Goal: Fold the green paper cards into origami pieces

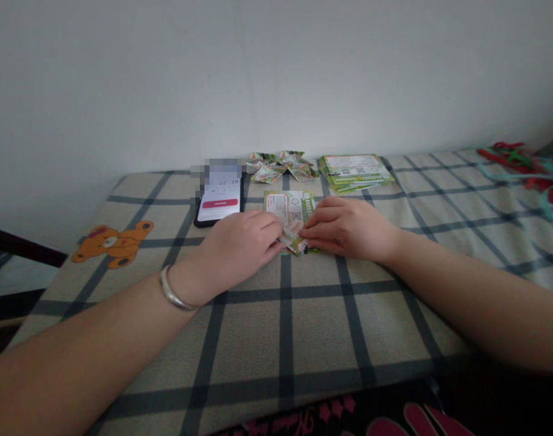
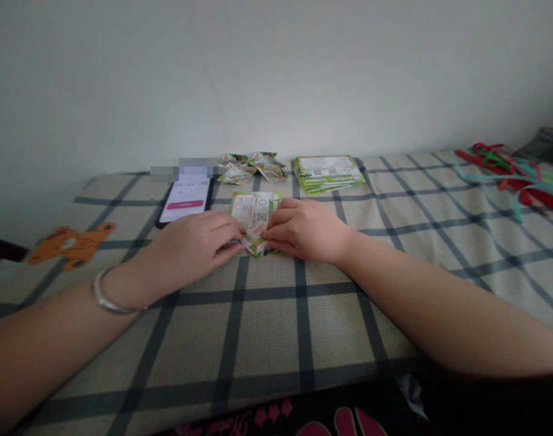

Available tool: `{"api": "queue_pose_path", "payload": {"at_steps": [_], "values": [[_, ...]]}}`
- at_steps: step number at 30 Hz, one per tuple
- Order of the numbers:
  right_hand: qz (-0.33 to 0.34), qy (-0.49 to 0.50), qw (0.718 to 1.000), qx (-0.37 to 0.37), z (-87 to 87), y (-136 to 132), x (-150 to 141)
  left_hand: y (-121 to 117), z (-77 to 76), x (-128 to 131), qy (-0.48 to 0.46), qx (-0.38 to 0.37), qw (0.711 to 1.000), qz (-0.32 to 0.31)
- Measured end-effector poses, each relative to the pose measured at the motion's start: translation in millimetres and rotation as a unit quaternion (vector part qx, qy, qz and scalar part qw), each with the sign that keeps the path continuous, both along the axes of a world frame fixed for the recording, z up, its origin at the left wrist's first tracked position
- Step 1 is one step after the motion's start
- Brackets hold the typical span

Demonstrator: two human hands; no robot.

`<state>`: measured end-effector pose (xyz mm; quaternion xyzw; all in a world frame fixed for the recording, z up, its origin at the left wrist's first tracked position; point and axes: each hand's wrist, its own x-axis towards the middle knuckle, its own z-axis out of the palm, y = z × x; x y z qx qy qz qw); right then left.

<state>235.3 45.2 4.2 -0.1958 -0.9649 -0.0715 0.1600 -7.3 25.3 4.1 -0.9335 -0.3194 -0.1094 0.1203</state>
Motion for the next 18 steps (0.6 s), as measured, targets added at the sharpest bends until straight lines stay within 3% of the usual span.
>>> {"api": "queue_pose_path", "payload": {"at_steps": [13, 18], "values": [[-0.045, -0.010, 0.996, 0.074, 3.6, -15, -7, -1, -2.8, -1, -0.031, 0.023, 0.999, -0.031], [-0.044, 0.016, 0.998, 0.047, 0.0, -16, -7, -1, 0.0, -2, -0.032, 0.053, 0.997, -0.052]]}}
